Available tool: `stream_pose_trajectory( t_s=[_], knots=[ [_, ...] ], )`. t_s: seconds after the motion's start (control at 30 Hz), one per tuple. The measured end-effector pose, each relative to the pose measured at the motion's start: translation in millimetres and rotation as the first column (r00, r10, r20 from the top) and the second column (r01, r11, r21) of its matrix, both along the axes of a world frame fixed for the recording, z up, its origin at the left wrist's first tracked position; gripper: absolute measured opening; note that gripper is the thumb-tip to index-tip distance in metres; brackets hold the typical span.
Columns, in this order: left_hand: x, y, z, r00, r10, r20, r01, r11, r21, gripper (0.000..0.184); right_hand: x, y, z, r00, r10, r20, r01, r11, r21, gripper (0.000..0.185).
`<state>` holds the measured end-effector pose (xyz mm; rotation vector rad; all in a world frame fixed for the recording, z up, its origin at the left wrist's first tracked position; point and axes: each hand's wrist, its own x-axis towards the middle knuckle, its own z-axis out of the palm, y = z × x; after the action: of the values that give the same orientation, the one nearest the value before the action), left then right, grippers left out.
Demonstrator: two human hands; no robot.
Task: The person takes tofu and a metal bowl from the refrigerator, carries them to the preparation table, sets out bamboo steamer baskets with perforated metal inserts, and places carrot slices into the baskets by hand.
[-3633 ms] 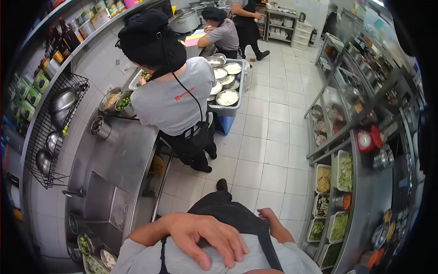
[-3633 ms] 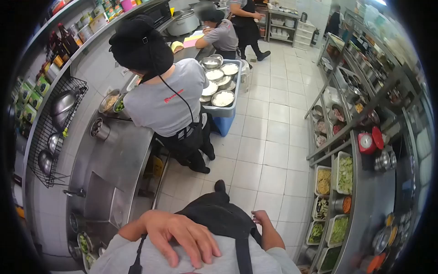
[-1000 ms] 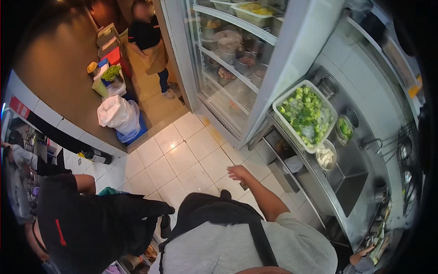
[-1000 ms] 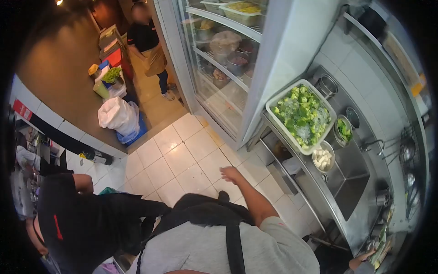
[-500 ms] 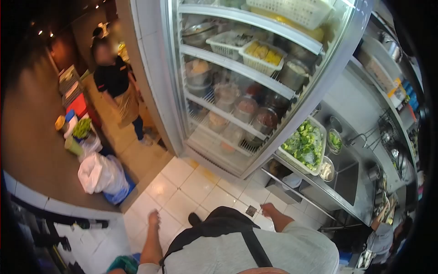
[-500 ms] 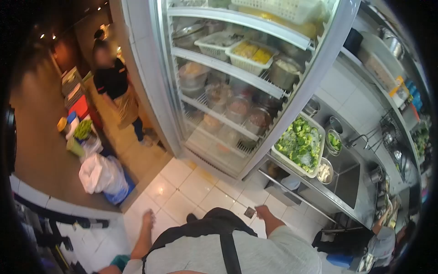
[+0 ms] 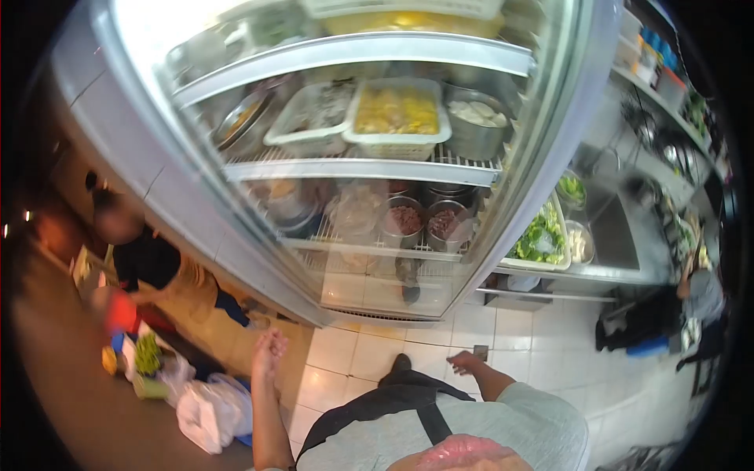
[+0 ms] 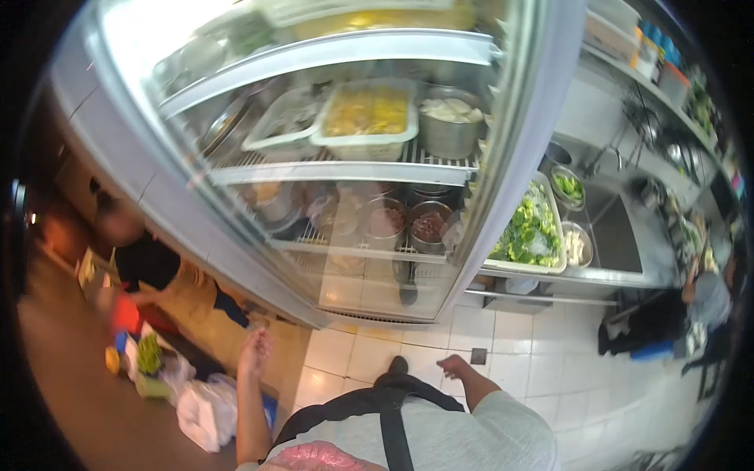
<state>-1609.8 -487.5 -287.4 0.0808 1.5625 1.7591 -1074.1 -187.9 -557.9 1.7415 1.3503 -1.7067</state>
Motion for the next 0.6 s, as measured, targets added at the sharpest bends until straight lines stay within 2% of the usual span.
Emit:
stream_pose_trajectory(
  t_s=[0.1,0.13,0.2,0.23,0.3,0.33,0.4,0.43,0.47,0.5,0.53,0.6],
  knots=[
    [-25,47,24,0.998,-0.052,-0.046,0.046,0.989,-0.138,0.019,-50,24,-16,0.994,-0.068,-0.090,0.073,0.996,0.054,0.051],
    [-42,57,27,0.996,-0.072,-0.053,0.063,0.986,-0.155,0.019,-62,28,-16,0.975,-0.163,-0.151,0.169,0.985,0.031,0.049],
    [-83,83,31,0.989,-0.093,-0.112,0.088,0.995,-0.054,0.036,-77,23,-2,0.920,-0.308,-0.244,0.314,0.949,-0.016,0.047],
    [-95,97,37,0.986,-0.123,-0.109,0.116,0.991,-0.069,0.036,-78,24,3,0.922,-0.301,-0.245,0.313,0.950,0.009,0.046],
    [-113,127,47,0.966,-0.057,-0.251,0.033,0.995,-0.099,0.068,-70,7,11,0.912,-0.336,-0.236,0.351,0.936,0.025,0.046],
    [-122,136,44,0.965,-0.092,-0.244,0.068,0.992,-0.104,0.068,-61,-1,16,0.913,-0.360,-0.192,0.374,0.926,0.041,0.047],
    [-145,155,29,0.864,-0.151,-0.480,0.093,0.985,-0.144,0.093,-33,-20,11,0.900,-0.405,-0.160,0.423,0.900,0.104,0.049],
    [-166,159,2,0.864,-0.148,-0.480,0.128,0.989,-0.074,0.098,-5,-40,-16,0.933,-0.311,-0.180,0.345,0.916,0.204,0.048],
    [-173,162,-1,0.860,-0.168,-0.483,0.153,0.986,-0.071,0.098,1,-61,7,0.772,-0.625,-0.115,0.635,0.766,0.104,0.044],
    [-174,164,-5,0.868,-0.175,-0.464,0.190,0.982,-0.015,0.098,24,-87,-12,0.728,-0.664,-0.172,0.685,0.714,0.147,0.038],
    [-175,165,-9,0.878,-0.180,-0.444,0.222,0.974,0.044,0.099,32,-113,0,0.612,-0.779,-0.134,0.790,0.596,0.144,0.036],
    [-175,169,0,0.891,-0.216,-0.399,0.261,0.964,0.059,0.093,40,-164,16,0.463,-0.886,-0.018,0.875,0.454,0.169,0.026]
  ],
)
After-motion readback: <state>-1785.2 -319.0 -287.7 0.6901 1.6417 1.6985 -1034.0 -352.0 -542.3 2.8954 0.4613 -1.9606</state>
